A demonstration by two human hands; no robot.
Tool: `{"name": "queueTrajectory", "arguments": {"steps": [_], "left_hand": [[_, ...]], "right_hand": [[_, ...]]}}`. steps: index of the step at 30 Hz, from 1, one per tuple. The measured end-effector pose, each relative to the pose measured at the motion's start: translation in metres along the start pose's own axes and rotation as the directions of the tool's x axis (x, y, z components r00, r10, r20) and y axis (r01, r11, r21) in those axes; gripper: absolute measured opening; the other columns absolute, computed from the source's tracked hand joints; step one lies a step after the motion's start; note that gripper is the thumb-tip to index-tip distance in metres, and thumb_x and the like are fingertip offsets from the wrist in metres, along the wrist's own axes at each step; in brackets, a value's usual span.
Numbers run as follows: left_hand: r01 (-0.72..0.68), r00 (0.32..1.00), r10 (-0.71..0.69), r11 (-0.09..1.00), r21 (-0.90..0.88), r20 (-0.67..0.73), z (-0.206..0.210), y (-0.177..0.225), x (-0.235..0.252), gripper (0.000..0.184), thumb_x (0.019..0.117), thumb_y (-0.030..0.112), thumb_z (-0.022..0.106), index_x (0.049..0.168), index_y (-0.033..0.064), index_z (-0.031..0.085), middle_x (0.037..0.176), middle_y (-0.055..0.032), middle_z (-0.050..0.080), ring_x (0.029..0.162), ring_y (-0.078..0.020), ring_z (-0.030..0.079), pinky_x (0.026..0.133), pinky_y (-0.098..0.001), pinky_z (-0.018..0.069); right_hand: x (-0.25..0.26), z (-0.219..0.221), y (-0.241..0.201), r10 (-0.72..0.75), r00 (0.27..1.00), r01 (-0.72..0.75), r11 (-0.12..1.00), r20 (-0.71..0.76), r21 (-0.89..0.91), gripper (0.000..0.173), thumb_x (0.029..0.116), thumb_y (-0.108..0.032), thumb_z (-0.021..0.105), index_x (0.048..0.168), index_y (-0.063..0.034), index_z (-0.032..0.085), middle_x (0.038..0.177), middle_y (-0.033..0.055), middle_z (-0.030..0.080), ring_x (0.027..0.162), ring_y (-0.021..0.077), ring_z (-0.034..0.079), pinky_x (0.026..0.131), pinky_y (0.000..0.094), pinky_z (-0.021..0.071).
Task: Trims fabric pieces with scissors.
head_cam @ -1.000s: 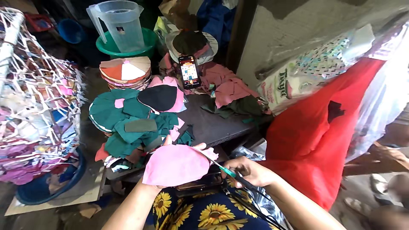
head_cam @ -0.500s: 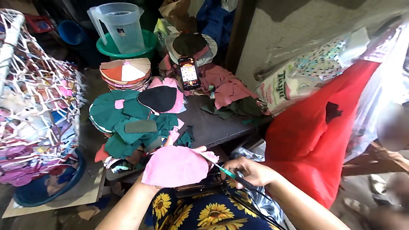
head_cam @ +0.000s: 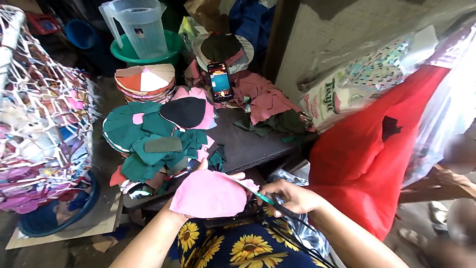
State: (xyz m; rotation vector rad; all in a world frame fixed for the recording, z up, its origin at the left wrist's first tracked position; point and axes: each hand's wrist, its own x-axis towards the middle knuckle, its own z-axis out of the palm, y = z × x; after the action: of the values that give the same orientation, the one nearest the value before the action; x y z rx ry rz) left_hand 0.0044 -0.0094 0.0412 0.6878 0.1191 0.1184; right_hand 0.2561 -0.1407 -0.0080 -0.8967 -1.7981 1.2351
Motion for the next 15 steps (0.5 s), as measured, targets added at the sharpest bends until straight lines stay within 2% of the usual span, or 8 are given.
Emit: {"name": "queueTrajectory", "arguments": {"steps": [2, 5, 7, 8, 10, 12, 13, 15], "left_hand": [[0.0, 1.0, 0.0, 1.0, 0.031, 0.0, 0.0, 0.002, -0.002, 0.097, 0.0983, 0.068, 0.004, 0.137, -0.0036, 0.056, 0.136, -0.0179, 0.063, 0.132, -0.0274, 0.058, 0.109, -0.0398, 0.0467], [0.028, 1.0, -0.028, 1.0, -0.006, -0.006, 0.004, 0.005, -0.002, 0.096, 0.0985, 0.063, -0.003, 0.134, -0.0029, 0.057, 0.133, -0.0169, 0.065, 0.13, -0.0267, 0.058, 0.11, -0.0389, 0.046], [0.005, 0.998, -0.004, 1.0, 0.01, -0.058, 0.004, 0.003, 0.002, 0.097, 0.0985, 0.062, -0.006, 0.129, -0.0025, 0.06, 0.126, -0.0156, 0.068, 0.124, -0.0246, 0.062, 0.106, -0.0375, 0.0484], [-0.007, 0.994, 0.011, 0.999, 0.036, -0.109, 0.003, 0.004, 0.002, 0.097, 0.0988, 0.058, -0.01, 0.13, -0.0041, 0.058, 0.126, -0.0169, 0.068, 0.123, -0.0249, 0.063, 0.104, -0.0381, 0.0499], [-0.027, 0.984, 0.044, 0.994, 0.101, -0.171, -0.001, 0.005, 0.0, 0.097, 0.0996, 0.053, -0.014, 0.139, -0.0086, 0.05, 0.134, -0.0229, 0.063, 0.126, -0.029, 0.061, 0.106, -0.0421, 0.049], [-0.022, 0.988, 0.034, 0.997, 0.079, -0.15, -0.003, 0.005, 0.001, 0.102, 0.0977, 0.061, -0.013, 0.14, -0.0098, 0.048, 0.135, -0.0251, 0.062, 0.127, -0.0313, 0.061, 0.107, -0.0434, 0.0492], [-0.004, 0.981, 0.013, 0.999, 0.046, -0.195, 0.005, 0.006, 0.002, 0.105, 0.0969, 0.064, -0.014, 0.14, -0.0105, 0.048, 0.133, -0.0252, 0.063, 0.125, -0.0313, 0.062, 0.105, -0.0426, 0.0506], [0.055, 0.914, -0.047, 0.998, 0.01, -0.404, 0.037, 0.01, 0.01, 0.107, 0.0957, 0.059, -0.022, 0.132, -0.0089, 0.053, 0.118, -0.0221, 0.07, 0.11, -0.0267, 0.069, 0.094, -0.037, 0.0553]], "right_hand": [[-0.001, -0.001, -0.002, 0.016, 1.0, -0.017, 1.0, -0.016, -0.021, 0.04, 0.0908, -0.036, 0.07, 0.103, 0.0021, 0.068, 0.073, -0.0104, 0.059, 0.068, -0.0123, 0.05, 0.062, 0.0071, 0.0401], [-0.002, -0.001, -0.004, 0.031, 0.998, -0.034, 0.997, -0.046, -0.066, 0.033, 0.089, -0.028, 0.072, 0.1, 0.0026, 0.068, 0.071, -0.0096, 0.058, 0.065, -0.0123, 0.047, 0.06, 0.0068, 0.0377], [-0.002, -0.001, -0.004, 0.028, 0.998, -0.032, 0.996, -0.058, -0.083, 0.029, 0.0892, -0.025, 0.072, 0.098, 0.0025, 0.068, 0.069, -0.0096, 0.057, 0.064, -0.0119, 0.046, 0.059, 0.007, 0.0365], [-0.002, -0.002, -0.004, 0.022, 0.998, -0.028, 0.996, -0.065, -0.09, 0.027, 0.0895, -0.024, 0.072, 0.098, 0.0022, 0.068, 0.068, -0.0095, 0.057, 0.063, -0.0117, 0.046, 0.058, 0.0072, 0.0364], [-0.002, -0.003, -0.003, 0.002, 0.997, -0.011, 0.993, -0.079, -0.117, 0.026, 0.0896, -0.023, 0.071, 0.096, 0.0019, 0.068, 0.066, -0.0085, 0.057, 0.061, -0.0114, 0.045, 0.056, 0.0077, 0.0353], [-0.002, -0.003, -0.003, 0.0, 0.997, -0.009, 0.992, -0.073, -0.124, 0.028, 0.0898, -0.024, 0.071, 0.097, 0.003, 0.068, 0.065, -0.0075, 0.056, 0.06, -0.0109, 0.044, 0.055, 0.008, 0.034], [-0.003, -0.004, -0.003, 0.008, 0.998, -0.014, 0.993, -0.057, -0.12, 0.03, 0.0903, -0.025, 0.07, 0.097, 0.0038, 0.068, 0.066, -0.0069, 0.056, 0.061, -0.0105, 0.044, 0.056, 0.0083, 0.0344], [-0.001, -0.004, -0.004, 0.014, 1.0, -0.016, 0.993, -0.02, -0.119, 0.037, 0.0916, -0.031, 0.068, 0.1, 0.0052, 0.068, 0.069, -0.005, 0.059, 0.063, -0.0094, 0.047, 0.058, 0.0093, 0.0376]]}}
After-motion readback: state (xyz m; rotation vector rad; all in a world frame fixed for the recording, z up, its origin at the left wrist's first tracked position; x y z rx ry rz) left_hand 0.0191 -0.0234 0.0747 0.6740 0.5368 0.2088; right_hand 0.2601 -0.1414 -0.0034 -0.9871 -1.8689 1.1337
